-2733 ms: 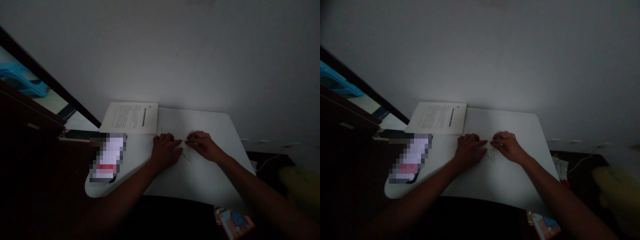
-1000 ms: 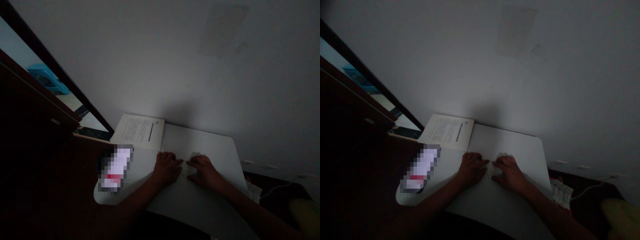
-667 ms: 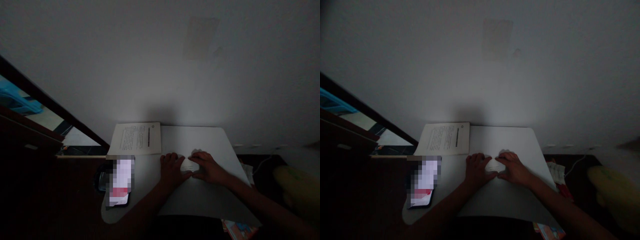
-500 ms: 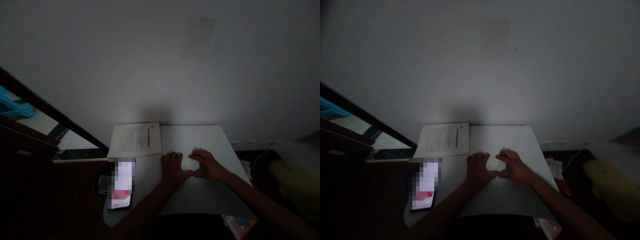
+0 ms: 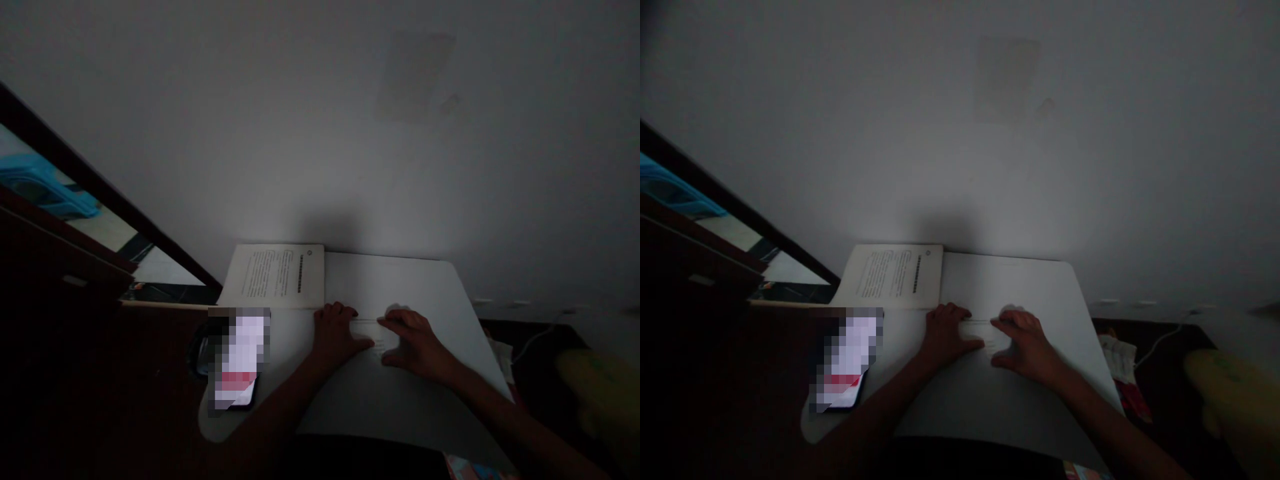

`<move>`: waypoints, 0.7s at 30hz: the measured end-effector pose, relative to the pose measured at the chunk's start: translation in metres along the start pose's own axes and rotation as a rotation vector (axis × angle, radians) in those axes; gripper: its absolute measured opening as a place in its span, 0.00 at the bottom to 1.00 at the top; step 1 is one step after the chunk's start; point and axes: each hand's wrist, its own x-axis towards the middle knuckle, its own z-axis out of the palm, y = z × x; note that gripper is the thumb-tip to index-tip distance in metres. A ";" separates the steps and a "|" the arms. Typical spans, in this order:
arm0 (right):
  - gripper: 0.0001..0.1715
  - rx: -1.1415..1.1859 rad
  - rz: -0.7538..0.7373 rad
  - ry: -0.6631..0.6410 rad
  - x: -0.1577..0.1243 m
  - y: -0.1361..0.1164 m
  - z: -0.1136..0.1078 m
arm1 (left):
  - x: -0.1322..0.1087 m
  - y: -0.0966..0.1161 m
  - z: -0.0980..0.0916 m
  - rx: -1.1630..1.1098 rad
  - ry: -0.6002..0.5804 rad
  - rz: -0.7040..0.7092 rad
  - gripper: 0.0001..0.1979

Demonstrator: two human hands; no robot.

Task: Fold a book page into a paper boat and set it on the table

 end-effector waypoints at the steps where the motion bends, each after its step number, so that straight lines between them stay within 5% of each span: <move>1: 0.43 -0.001 0.001 -0.005 0.000 0.000 -0.001 | 0.001 -0.002 0.000 -0.018 0.003 0.003 0.27; 7: 0.43 0.000 0.032 -0.024 0.002 -0.003 -0.005 | -0.005 -0.017 0.002 -0.056 0.108 0.127 0.02; 16: 0.40 -0.021 0.058 -0.053 0.008 -0.018 -0.010 | -0.013 -0.020 0.005 0.099 0.218 0.153 0.06; 21: 0.25 -0.017 0.053 -0.035 0.026 -0.037 -0.006 | -0.012 -0.021 0.006 0.149 0.249 0.173 0.08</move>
